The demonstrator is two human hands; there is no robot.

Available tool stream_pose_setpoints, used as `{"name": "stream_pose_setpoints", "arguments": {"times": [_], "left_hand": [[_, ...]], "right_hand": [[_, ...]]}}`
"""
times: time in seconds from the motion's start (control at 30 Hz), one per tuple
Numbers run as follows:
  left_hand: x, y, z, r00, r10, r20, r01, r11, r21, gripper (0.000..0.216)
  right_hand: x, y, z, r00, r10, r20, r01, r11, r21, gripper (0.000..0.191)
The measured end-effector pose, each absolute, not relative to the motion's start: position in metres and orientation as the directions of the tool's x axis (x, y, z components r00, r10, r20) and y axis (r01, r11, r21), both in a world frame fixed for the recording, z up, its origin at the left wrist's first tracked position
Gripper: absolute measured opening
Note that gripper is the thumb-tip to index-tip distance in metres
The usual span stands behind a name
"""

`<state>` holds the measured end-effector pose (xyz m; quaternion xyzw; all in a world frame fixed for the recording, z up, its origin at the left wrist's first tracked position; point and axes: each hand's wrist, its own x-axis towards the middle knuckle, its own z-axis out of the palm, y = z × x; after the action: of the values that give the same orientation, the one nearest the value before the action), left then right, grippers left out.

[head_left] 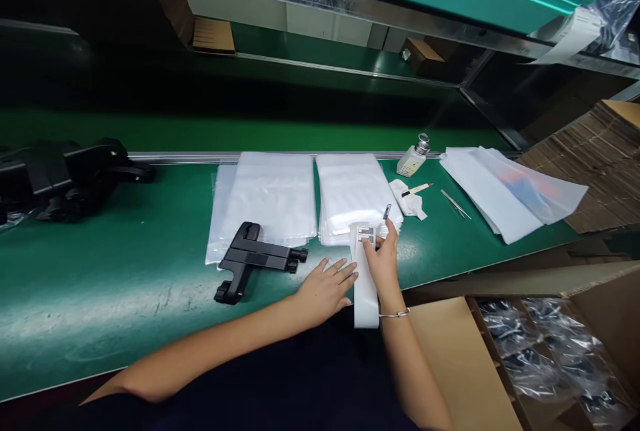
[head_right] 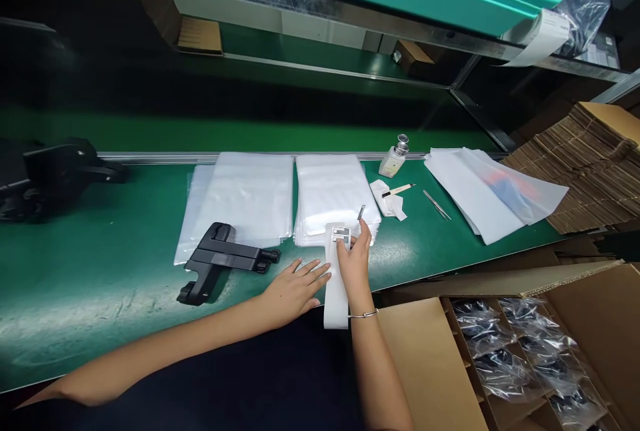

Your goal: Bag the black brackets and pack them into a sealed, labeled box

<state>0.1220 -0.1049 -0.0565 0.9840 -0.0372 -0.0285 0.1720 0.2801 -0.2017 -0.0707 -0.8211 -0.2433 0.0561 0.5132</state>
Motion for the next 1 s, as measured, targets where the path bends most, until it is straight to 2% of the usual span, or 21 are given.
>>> {"name": "stream_pose_setpoints", "arguments": {"times": [0.1, 0.23, 0.37, 0.47, 0.57, 0.63, 0.7, 0.8, 0.87, 1.0], "left_hand": [[0.124, -0.105, -0.061, 0.996, -0.075, -0.041, -0.057, -0.942, 0.331, 0.051], [0.121, -0.107, -0.059, 0.998, -0.066, -0.011, -0.058, -0.935, 0.35, 0.051], [0.105, -0.088, -0.029, 0.977, -0.065, 0.203, -0.148, -0.893, 0.425, 0.05], [0.084, -0.032, -0.003, 0.95, 0.071, 0.305, -0.09, -0.871, 0.482, 0.043], [0.056, 0.038, 0.001, 0.94, 0.286, 0.185, 0.153, -0.839, 0.523, 0.043], [0.036, 0.069, -0.011, 0.947, 0.319, 0.04, 0.245, -0.798, 0.55, 0.045], [0.022, 0.074, -0.026, 0.943, 0.331, -0.047, 0.293, -0.751, 0.592, 0.047], [0.016, 0.043, -0.043, 0.878, 0.477, -0.031, 0.389, -0.676, 0.626, 0.048], [0.02, 0.016, -0.047, 0.811, 0.585, 0.013, 0.446, -0.632, 0.633, 0.047], [0.024, -0.012, -0.047, 0.759, 0.65, 0.042, 0.461, -0.582, 0.671, 0.046]], "right_hand": [[0.277, -0.199, -0.072, 0.885, 0.456, 0.099, 0.268, -0.323, -0.908, 0.068], [0.277, -0.192, -0.066, 0.845, 0.511, 0.158, 0.317, -0.239, -0.918, 0.063], [0.313, -0.176, -0.05, 0.813, 0.499, 0.3, 0.444, -0.196, -0.874, 0.061], [0.354, -0.164, -0.031, 0.776, 0.516, 0.363, 0.545, -0.258, -0.798, 0.066], [0.362, -0.155, -0.011, 0.703, 0.542, 0.46, 0.686, -0.348, -0.638, 0.058], [0.337, -0.15, -0.001, 0.688, 0.497, 0.529, 0.713, -0.327, -0.621, 0.042], [0.295, -0.145, 0.003, 0.728, 0.502, 0.467, 0.628, -0.217, -0.747, 0.023], [0.224, -0.134, -0.004, 0.674, 0.714, 0.189, 0.388, -0.125, -0.913, 0.02], [0.189, -0.124, -0.013, 0.583, 0.811, 0.045, 0.327, -0.184, -0.927, 0.021], [0.169, -0.112, -0.029, 0.559, 0.827, -0.058, 0.32, -0.28, -0.905, 0.02]]}}
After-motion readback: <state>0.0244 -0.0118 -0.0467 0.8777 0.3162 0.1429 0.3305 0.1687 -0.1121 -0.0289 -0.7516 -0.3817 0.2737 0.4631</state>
